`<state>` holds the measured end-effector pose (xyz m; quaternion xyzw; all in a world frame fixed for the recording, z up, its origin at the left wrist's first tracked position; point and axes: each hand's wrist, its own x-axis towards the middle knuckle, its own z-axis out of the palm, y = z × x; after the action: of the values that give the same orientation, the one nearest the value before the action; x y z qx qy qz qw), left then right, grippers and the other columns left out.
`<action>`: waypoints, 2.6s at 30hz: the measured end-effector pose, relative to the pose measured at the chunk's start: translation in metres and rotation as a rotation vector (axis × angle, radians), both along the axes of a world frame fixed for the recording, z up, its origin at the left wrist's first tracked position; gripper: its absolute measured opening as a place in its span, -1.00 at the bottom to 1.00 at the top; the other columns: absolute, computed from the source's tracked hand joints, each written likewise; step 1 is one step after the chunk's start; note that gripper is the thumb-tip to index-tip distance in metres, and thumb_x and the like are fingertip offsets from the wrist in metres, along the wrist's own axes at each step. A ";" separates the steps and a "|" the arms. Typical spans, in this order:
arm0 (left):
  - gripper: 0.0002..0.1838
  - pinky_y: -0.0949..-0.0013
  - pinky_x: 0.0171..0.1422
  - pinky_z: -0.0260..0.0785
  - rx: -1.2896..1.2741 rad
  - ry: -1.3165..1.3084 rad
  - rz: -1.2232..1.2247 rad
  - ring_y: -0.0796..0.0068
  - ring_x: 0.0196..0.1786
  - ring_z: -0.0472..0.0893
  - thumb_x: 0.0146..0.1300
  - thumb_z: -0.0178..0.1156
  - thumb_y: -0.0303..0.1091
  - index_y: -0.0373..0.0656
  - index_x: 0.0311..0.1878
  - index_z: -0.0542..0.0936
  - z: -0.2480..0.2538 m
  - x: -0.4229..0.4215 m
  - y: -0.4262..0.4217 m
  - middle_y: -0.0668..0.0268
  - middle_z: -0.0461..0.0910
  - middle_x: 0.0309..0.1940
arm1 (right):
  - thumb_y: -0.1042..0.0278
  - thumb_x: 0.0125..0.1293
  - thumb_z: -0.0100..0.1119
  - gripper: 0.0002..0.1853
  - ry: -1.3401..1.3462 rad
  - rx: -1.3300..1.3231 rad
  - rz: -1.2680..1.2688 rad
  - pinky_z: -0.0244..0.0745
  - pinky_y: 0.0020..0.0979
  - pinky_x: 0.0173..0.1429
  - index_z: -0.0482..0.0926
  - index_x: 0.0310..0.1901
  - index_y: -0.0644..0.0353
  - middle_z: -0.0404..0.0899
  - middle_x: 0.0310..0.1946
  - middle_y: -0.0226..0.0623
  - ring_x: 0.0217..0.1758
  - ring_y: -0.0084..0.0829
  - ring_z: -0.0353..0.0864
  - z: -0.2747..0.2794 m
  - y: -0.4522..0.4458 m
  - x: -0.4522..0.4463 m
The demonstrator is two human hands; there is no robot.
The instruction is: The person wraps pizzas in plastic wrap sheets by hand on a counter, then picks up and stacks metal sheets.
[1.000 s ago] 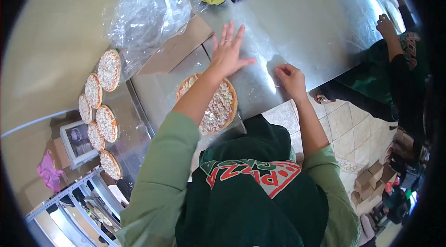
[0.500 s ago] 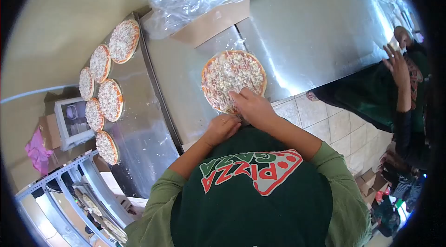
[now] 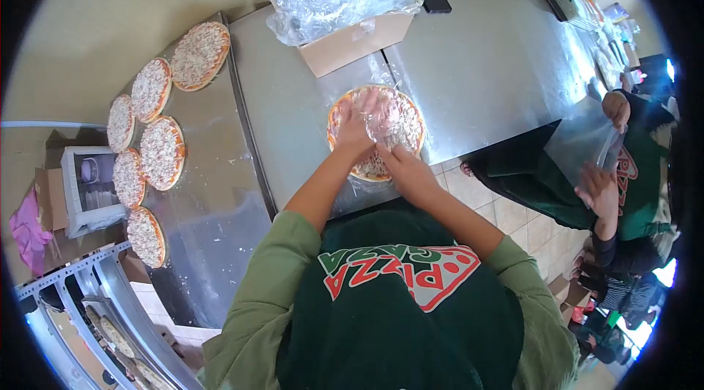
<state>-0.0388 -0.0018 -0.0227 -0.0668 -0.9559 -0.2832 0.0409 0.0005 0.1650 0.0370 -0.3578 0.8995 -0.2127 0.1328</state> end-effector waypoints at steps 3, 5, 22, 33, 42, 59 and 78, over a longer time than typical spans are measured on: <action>-0.47 0.01 0.41 -0.26 0.171 0.258 0.375 0.16 0.35 0.11 0.22 -0.11 -0.15 -0.14 0.24 0.22 0.010 -0.007 -0.027 0.12 0.18 0.26 | 0.42 0.14 -0.08 -0.47 0.034 0.064 0.052 0.45 -0.27 -0.25 0.20 0.20 0.23 0.37 -0.27 -0.15 -0.26 -0.17 0.51 -0.016 -0.003 0.007; -0.47 -0.02 0.39 -0.24 0.100 0.345 0.339 0.18 0.35 0.10 0.23 -0.10 -0.13 -0.13 0.23 0.23 0.027 -0.008 -0.028 0.14 0.18 0.26 | 0.47 0.10 -0.06 -0.45 0.095 0.107 0.063 0.45 -0.27 -0.27 0.21 0.20 0.19 0.37 -0.27 -0.15 -0.28 -0.18 0.51 -0.034 -0.006 0.013; -0.39 0.33 0.32 0.03 1.156 -0.222 0.924 0.31 0.25 0.22 0.36 -0.16 -0.09 -0.33 0.30 0.04 0.029 0.091 0.018 0.08 0.15 0.23 | -0.06 0.02 0.24 -0.42 -0.912 -0.312 -0.504 0.44 -0.25 -0.18 0.46 -0.14 0.34 0.54 -0.31 -0.13 -0.27 -0.29 0.56 -0.042 0.017 -0.126; -0.27 0.29 0.34 -0.02 0.876 0.129 0.978 0.27 0.32 0.12 0.23 0.10 -0.10 -0.23 0.32 0.02 0.044 -0.040 0.049 0.13 0.12 0.26 | 0.13 0.07 0.30 -0.41 -0.655 -0.682 -0.807 0.46 -0.42 -0.21 0.31 -0.05 0.45 0.52 -0.25 -0.14 -0.24 -0.42 0.53 -0.053 0.175 -0.198; -0.76 0.30 0.14 0.28 1.256 0.602 0.984 0.43 -0.12 0.48 0.30 0.00 -0.24 -0.16 -0.09 0.29 0.120 -0.076 -0.072 0.27 0.43 -0.17 | -0.18 0.24 -0.14 -0.35 0.194 0.330 -0.669 -0.23 0.15 0.34 0.10 0.31 -0.07 -0.04 0.34 -0.09 0.43 -0.13 -0.14 -0.061 0.192 -0.232; -0.68 0.42 -0.05 0.36 1.307 0.329 0.629 0.50 -0.18 0.50 0.38 -0.17 -0.24 -0.23 0.07 0.32 0.180 0.053 -0.118 0.26 0.48 -0.21 | 0.26 0.09 0.24 -0.66 -0.244 -0.659 -0.062 0.48 -0.29 -0.31 0.46 -0.14 0.22 0.56 -0.38 -0.07 -0.40 -0.21 0.59 0.100 -0.167 -0.083; -0.41 0.55 -0.73 0.08 0.765 0.003 0.642 0.67 -0.82 0.24 0.41 -0.35 -0.01 -0.28 -0.45 0.50 0.166 0.072 -0.083 0.31 0.39 -0.80 | 0.15 0.33 -0.08 -0.60 -0.682 -0.883 -0.160 0.31 -0.39 0.10 0.35 0.11 0.17 0.45 0.00 -0.26 0.08 -0.46 0.40 0.105 -0.034 -0.114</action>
<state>0.0335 -0.0853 0.1437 0.2503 -0.7556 -0.5867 0.1489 -0.1132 0.1313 0.1417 -0.2212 0.6555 -0.6820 0.2371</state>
